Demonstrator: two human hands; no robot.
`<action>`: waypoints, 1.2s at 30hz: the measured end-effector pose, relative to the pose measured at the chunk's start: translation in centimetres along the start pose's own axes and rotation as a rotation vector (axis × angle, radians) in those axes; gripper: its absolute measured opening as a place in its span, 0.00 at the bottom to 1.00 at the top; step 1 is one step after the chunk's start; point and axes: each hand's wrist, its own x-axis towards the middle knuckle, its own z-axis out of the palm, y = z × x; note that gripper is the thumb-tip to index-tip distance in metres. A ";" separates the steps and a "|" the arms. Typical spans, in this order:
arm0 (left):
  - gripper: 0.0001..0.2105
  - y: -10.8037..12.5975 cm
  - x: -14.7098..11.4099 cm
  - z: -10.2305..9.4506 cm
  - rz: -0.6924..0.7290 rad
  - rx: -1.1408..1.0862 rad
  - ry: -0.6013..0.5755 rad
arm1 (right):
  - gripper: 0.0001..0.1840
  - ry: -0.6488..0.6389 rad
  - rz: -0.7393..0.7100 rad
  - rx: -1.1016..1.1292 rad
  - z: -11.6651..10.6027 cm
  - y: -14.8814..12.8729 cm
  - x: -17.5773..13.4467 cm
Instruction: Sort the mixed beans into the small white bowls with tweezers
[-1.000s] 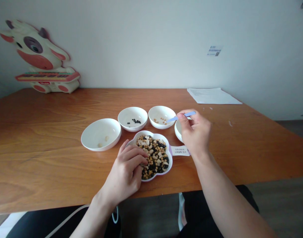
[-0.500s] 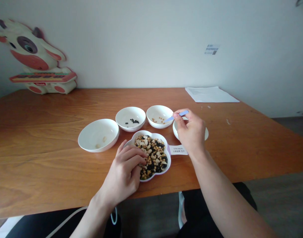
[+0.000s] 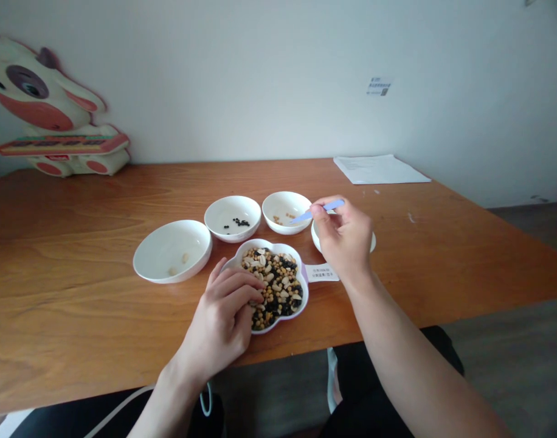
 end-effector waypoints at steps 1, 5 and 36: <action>0.14 0.0 0.0 0.0 -0.002 -0.001 0.000 | 0.09 -0.027 -0.016 0.052 -0.1 -0.2 -0.1; 0.14 0.1 0.0 0.0 -0.009 -0.001 -0.002 | 0.09 -0.237 -0.129 0.152 -0.2 -0.8 -0.3; 0.14 0.1 0.1 0.1 -0.008 -0.010 0.000 | 0.08 -0.534 -0.211 0.149 -0.1 -1.3 -0.3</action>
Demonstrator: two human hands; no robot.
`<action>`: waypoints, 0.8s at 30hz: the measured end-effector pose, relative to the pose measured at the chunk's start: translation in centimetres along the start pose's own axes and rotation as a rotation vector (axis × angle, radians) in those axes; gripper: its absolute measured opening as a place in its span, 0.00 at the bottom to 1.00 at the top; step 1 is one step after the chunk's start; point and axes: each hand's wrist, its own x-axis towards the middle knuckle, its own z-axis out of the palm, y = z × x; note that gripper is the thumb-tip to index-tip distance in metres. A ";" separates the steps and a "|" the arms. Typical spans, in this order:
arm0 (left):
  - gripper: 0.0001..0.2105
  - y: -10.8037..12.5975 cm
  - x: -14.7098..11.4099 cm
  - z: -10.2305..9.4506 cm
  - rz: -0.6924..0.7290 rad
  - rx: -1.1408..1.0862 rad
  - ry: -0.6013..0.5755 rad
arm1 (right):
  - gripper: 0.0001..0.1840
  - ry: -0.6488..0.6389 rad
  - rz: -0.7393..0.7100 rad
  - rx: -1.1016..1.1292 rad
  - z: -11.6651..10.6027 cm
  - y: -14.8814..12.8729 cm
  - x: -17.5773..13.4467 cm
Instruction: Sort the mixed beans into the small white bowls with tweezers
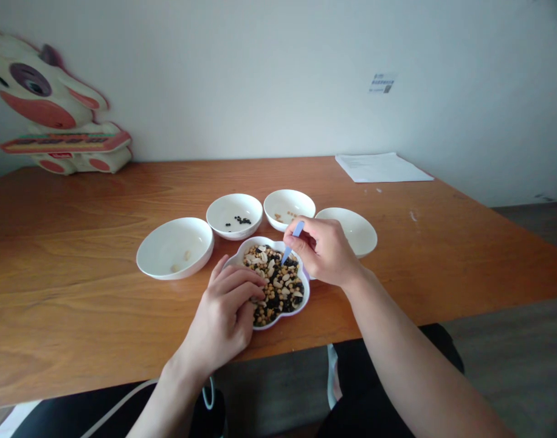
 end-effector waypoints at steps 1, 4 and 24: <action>0.14 0.0 0.0 0.0 -0.002 -0.001 0.001 | 0.08 -0.005 0.002 -0.003 0.0 0.0 0.0; 0.14 0.0 0.0 0.0 0.001 -0.002 0.005 | 0.08 -0.024 -0.002 -0.007 0.0 0.1 0.0; 0.14 0.0 0.0 0.0 0.010 0.011 0.006 | 0.09 -0.047 -0.011 0.045 0.0 0.0 -0.1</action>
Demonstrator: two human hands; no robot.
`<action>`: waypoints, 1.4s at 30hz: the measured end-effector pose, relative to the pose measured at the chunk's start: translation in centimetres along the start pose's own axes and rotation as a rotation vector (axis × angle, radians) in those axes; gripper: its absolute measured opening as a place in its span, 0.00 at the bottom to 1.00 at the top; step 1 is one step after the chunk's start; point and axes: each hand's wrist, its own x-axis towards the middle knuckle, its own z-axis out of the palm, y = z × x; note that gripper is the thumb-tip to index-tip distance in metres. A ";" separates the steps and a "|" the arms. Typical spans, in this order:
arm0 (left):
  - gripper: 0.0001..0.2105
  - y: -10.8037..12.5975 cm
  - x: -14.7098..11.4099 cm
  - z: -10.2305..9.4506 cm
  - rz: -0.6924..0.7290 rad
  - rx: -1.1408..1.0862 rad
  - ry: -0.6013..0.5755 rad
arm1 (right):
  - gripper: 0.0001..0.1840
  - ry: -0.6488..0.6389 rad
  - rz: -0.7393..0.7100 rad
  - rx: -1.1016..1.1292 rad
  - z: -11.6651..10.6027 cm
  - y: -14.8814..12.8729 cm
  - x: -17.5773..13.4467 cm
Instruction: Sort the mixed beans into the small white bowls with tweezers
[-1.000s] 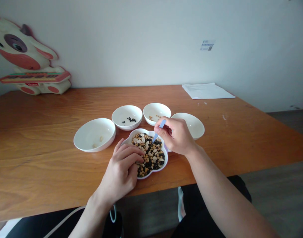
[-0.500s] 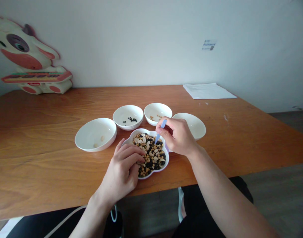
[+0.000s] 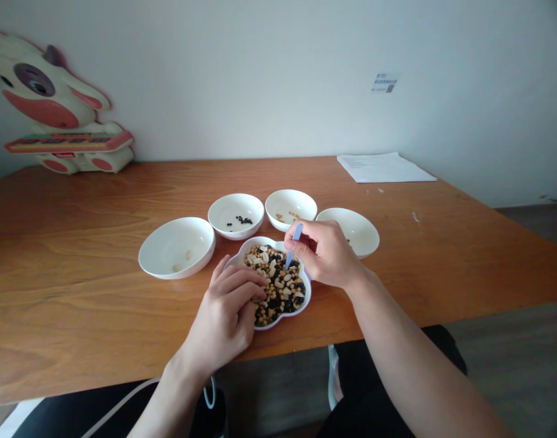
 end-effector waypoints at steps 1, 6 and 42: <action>0.14 0.0 0.0 0.0 -0.001 -0.001 0.000 | 0.09 0.002 -0.001 0.004 0.0 0.0 0.0; 0.14 0.2 0.0 -0.1 -0.010 -0.002 0.003 | 0.09 -0.005 -0.009 0.024 0.1 0.1 0.0; 0.14 0.1 -0.1 -0.1 -0.006 0.006 -0.002 | 0.07 0.059 -0.063 0.072 0.2 -0.1 0.0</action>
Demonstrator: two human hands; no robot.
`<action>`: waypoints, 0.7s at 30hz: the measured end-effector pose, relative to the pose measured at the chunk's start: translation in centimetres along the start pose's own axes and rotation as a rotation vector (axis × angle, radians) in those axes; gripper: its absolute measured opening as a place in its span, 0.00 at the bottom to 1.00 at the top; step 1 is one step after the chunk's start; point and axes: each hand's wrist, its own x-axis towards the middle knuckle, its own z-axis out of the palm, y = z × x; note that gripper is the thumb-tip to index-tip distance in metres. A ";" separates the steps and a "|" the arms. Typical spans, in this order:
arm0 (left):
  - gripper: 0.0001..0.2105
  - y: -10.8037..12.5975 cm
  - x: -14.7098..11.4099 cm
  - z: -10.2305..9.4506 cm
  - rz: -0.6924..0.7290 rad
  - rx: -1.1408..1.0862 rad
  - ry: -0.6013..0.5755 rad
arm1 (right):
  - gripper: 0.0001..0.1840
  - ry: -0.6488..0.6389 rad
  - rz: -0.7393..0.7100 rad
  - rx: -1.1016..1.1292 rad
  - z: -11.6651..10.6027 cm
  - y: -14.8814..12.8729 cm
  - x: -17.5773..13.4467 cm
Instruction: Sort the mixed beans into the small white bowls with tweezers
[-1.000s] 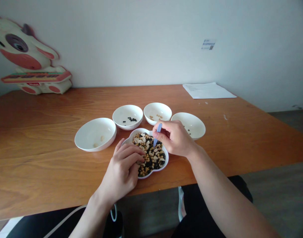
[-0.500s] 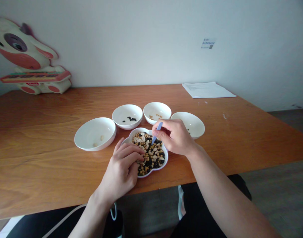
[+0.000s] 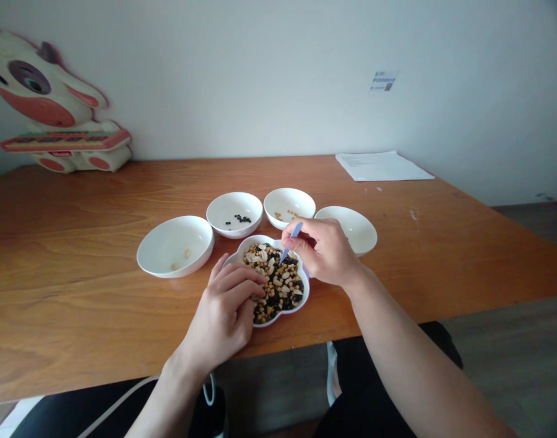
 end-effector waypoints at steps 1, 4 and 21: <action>0.14 0.0 0.0 0.0 0.000 0.002 0.000 | 0.07 -0.003 0.000 0.006 0.0 0.0 0.0; 0.14 -0.1 0.0 0.0 -0.001 0.002 -0.002 | 0.08 -0.032 0.005 0.011 0.0 0.0 0.0; 0.14 0.0 0.0 -0.1 0.002 -0.005 0.003 | 0.09 -0.114 0.058 -0.058 0.0 -0.3 0.2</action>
